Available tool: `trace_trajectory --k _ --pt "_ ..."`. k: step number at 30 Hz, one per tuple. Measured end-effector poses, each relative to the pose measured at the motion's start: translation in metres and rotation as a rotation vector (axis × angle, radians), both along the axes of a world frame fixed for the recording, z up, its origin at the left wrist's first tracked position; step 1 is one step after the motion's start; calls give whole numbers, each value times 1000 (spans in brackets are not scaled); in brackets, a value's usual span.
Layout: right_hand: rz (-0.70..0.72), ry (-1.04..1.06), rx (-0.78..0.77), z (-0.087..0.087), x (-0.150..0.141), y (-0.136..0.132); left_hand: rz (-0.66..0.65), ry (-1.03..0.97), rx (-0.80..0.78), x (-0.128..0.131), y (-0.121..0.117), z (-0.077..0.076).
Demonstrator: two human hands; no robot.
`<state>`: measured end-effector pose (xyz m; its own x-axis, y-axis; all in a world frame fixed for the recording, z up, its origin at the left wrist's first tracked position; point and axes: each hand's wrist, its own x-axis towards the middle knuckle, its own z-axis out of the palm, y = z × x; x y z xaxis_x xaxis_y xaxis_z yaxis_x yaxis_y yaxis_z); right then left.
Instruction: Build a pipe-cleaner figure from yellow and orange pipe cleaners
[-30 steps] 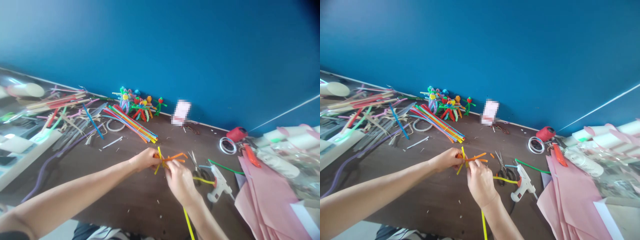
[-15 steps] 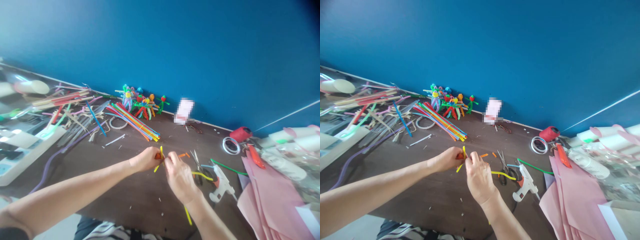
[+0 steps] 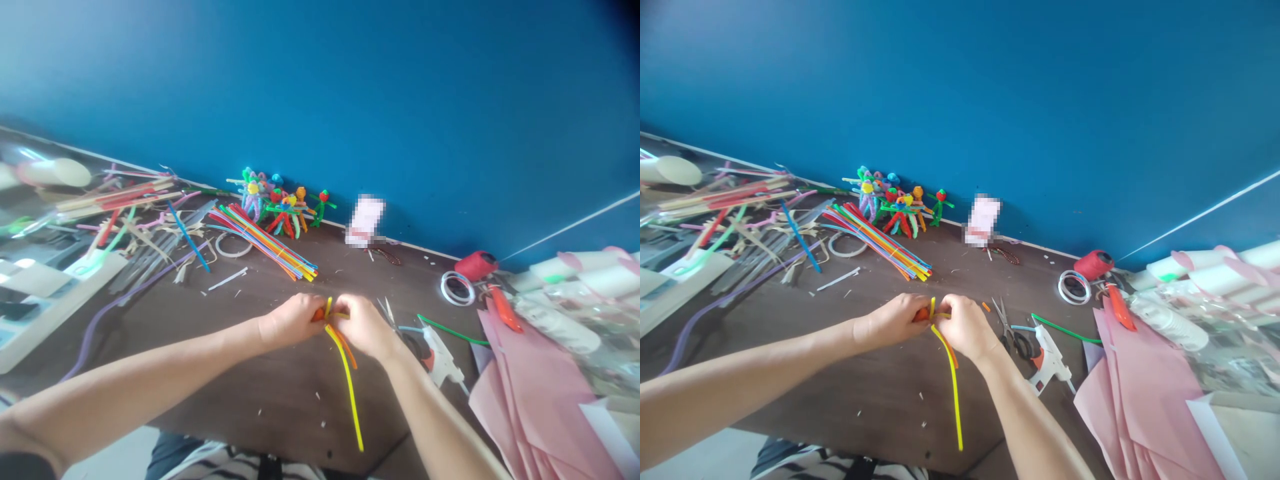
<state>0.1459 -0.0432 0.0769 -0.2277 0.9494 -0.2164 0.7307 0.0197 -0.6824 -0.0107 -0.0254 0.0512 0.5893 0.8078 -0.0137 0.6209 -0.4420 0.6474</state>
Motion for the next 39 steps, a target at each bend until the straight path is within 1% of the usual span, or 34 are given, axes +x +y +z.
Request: trace_trajectory --k 3,5,7,9,11,13,14,16,18,20,22,25,29,32,34,37,39 --pt "-54 266 -159 -7 4 6 -41 -11 36 -3 1 4" --pt "-123 481 -304 -12 6 9 -80 -61 48 -6 2 6" --pt "-184 646 -420 -15 8 10 -96 -131 29 -8 3 8" --pt "-217 731 -504 -18 10 9 -70 -202 -32 -10 1 7" --pt "-236 752 -569 -20 10 7 -5 -268 -131 -10 -1 5" --pt "-248 752 -592 -22 9 5 77 -339 -227 -9 -4 0" --pt "-250 745 -569 -23 7 3 119 -380 -273 -8 -6 -4" --pt "-247 698 -467 -23 4 -1 187 -475 -355 -6 -7 -11" --pt "-238 596 -308 -22 0 -5 226 -548 -423 -4 -7 -17" --pt "-220 474 -135 -22 -4 -11 251 -564 -456 -3 -7 -22" --pt "-192 355 20 -24 -7 -17 279 -541 -446 -2 -5 -25" --pt "-150 147 210 -29 -12 -26 326 -498 -406 -2 -3 -26" --pt "-86 -227 431 -32 -18 -36 353 -416 -389 1 -2 -25" --pt "23 -484 497 -28 -22 -37 333 -293 -312 1 -1 -24" --pt "105 -580 517 -22 -23 -36 306 -198 -226 0 1 -22" --pt "162 -584 526 -12 -20 -30 232 -104 -138 -4 4 -19" --pt "154 -497 472 -5 -16 -24 160 -85 -114 -7 5 -16"
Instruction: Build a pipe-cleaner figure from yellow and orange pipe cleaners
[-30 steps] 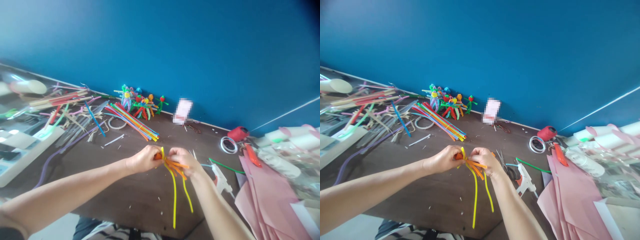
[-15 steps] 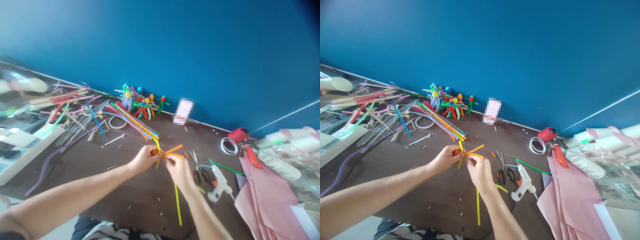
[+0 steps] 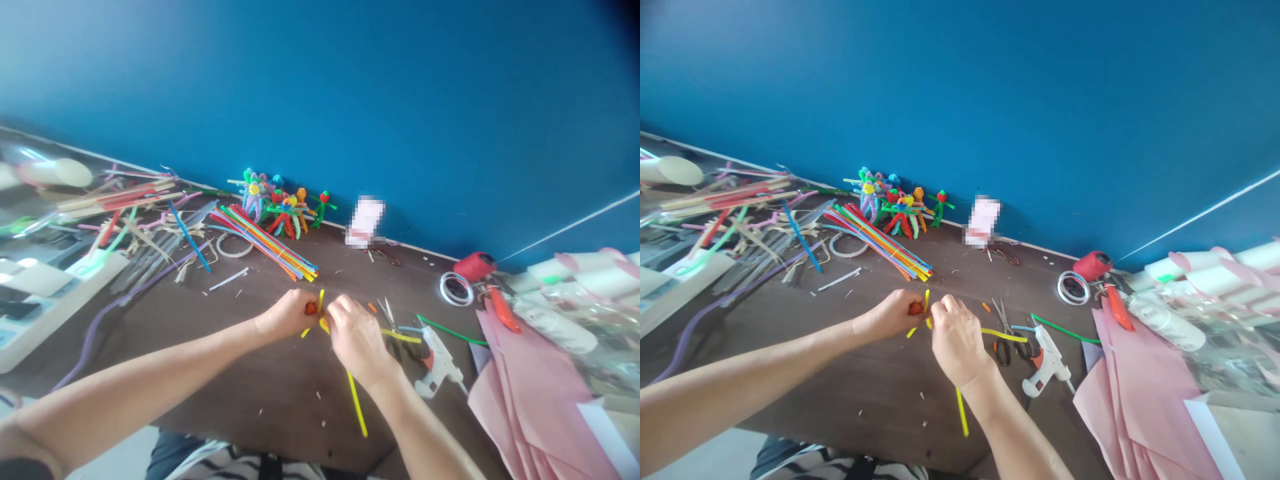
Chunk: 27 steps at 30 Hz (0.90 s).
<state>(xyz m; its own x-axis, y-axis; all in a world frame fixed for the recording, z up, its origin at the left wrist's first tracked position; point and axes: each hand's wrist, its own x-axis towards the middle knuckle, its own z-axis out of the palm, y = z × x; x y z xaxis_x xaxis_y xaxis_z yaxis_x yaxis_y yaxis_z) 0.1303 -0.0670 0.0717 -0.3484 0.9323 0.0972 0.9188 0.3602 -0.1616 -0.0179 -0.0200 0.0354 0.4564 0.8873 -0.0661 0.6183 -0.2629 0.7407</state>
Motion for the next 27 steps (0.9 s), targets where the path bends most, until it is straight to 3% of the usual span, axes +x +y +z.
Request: trace_trajectory --k 3,8,11,14,17,20,27 --pt "-31 225 -222 5 8 12 -123 -18 9 -4 0 5" --pt "-117 747 -778 -6 23 34 -248 -62 28 -8 -4 12" --pt "-135 985 -1051 -18 29 41 -249 -146 -18 -10 -6 15" --pt "-134 1127 -1191 -28 32 40 -189 -284 -140 -10 -9 13" --pt "-161 1223 -1167 -34 28 32 -87 -424 -273 -9 -11 4" --pt "-191 1225 -925 -35 22 21 36 -538 -329 -5 -12 -5" --pt "-188 848 -373 -35 7 2 203 -591 -407 3 -12 -17"
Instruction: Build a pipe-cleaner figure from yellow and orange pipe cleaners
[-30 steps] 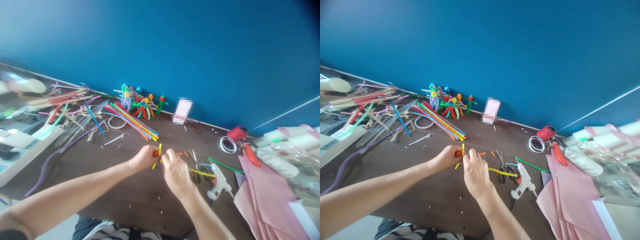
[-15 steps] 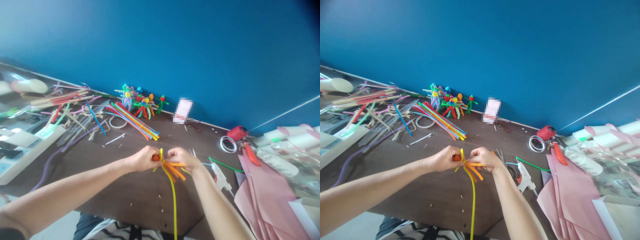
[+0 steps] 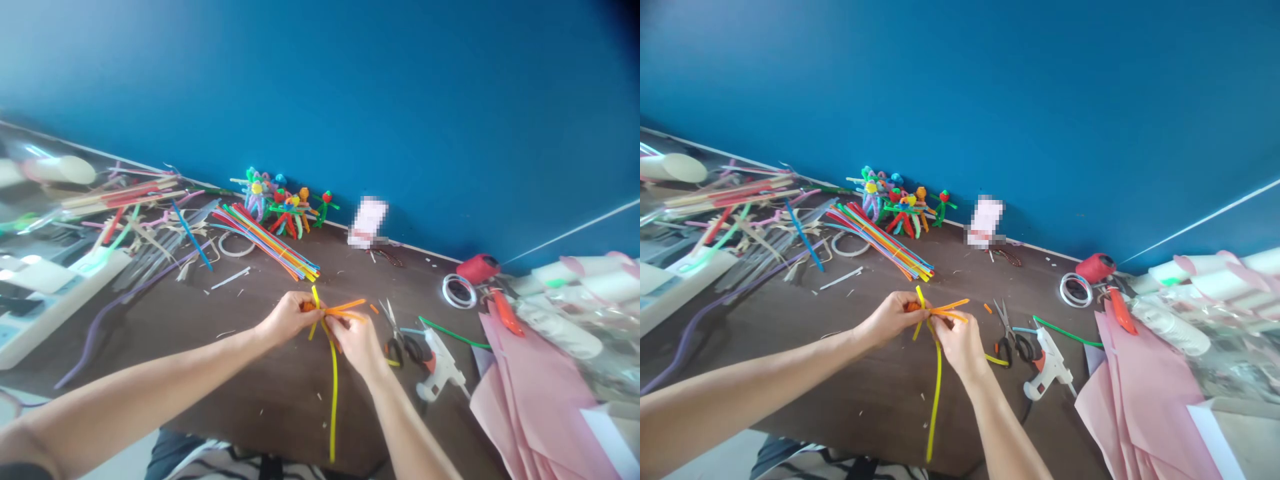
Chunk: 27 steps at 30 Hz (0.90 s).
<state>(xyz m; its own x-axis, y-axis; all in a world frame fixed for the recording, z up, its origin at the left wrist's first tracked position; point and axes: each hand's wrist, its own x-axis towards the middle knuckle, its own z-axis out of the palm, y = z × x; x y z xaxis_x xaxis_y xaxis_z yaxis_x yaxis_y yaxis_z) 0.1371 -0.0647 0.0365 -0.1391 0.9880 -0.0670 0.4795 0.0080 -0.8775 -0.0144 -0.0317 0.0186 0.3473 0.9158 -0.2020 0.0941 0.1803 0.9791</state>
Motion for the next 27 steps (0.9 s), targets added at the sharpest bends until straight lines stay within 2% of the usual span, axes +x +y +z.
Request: trace_trajectory --k 3,5,9,13,17,21,24,27 --pt "-28 -279 220 1 -7 -9 91 138 21 2 2 -1" --pt "-15 -486 307 3 -11 -15 92 235 71 2 4 -1" --pt "63 -828 347 12 -15 -19 10 377 279 0 5 3" --pt "157 -909 350 30 -10 -12 -84 521 486 -2 3 10" --pt "237 -649 254 43 3 2 -262 602 591 -5 3 18" --pt "304 -186 -100 39 19 21 -421 539 582 -9 6 23" --pt "299 72 -362 28 26 32 -438 499 601 -11 8 25" --pt "269 308 -499 17 29 36 -410 394 555 -11 7 26"
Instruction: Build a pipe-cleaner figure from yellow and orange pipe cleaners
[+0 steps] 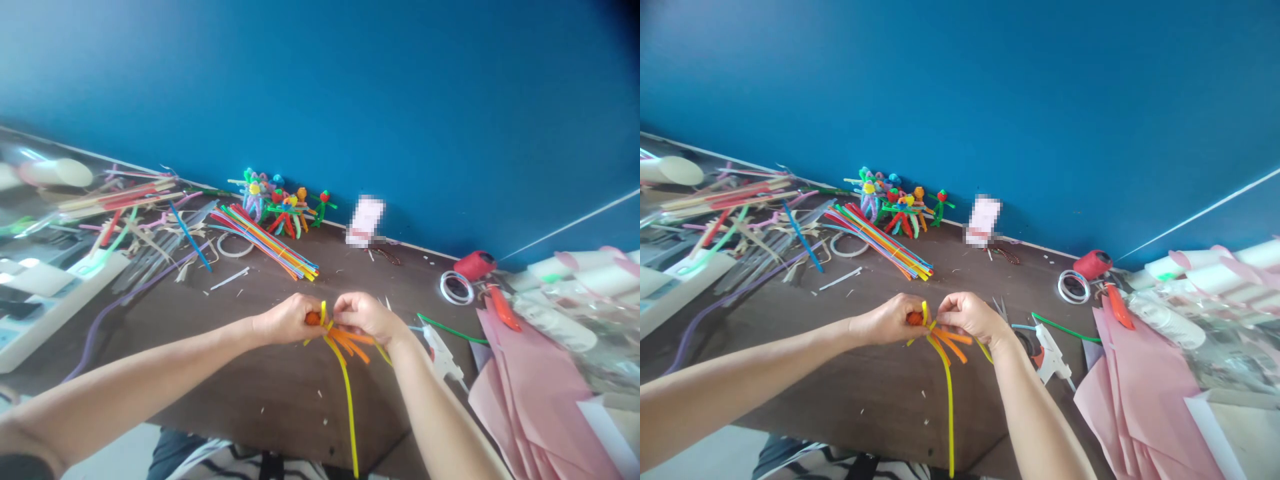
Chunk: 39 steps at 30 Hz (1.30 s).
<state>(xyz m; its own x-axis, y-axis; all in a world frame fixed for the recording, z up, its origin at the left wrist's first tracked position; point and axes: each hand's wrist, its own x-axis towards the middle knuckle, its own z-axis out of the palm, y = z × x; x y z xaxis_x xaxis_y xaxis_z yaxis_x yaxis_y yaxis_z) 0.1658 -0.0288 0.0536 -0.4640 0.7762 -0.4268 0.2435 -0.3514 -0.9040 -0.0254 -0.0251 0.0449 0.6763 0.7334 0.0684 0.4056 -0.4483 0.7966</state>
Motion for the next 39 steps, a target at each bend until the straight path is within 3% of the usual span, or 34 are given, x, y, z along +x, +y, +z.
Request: trace_trajectory --k 5,8,11,14,20,23,28,32,35,39 --pt "-171 140 -61 -13 -8 -10 177 -158 -254 2 -3 -3" --pt "-274 39 138 -13 -16 -18 315 -168 -238 5 -4 -7" --pt "-307 -105 342 -13 -22 -25 359 -160 -209 8 -2 -11" --pt "-261 -281 475 -13 -25 -34 369 -128 -213 9 1 -17" --pt "-31 -1065 812 0 -37 -56 397 -2 -127 10 5 -20" --pt "51 -1155 865 14 -39 -57 331 78 -47 10 4 -15" --pt "-27 -913 834 29 -21 -37 138 146 67 8 3 -4" --pt "-10 -499 550 21 -2 -15 -26 29 50 5 4 1" --pt "-39 -264 352 5 6 -7 10 -108 -55 4 2 1" --pt "-79 -67 144 -13 5 -12 190 -209 -256 4 -1 -4"
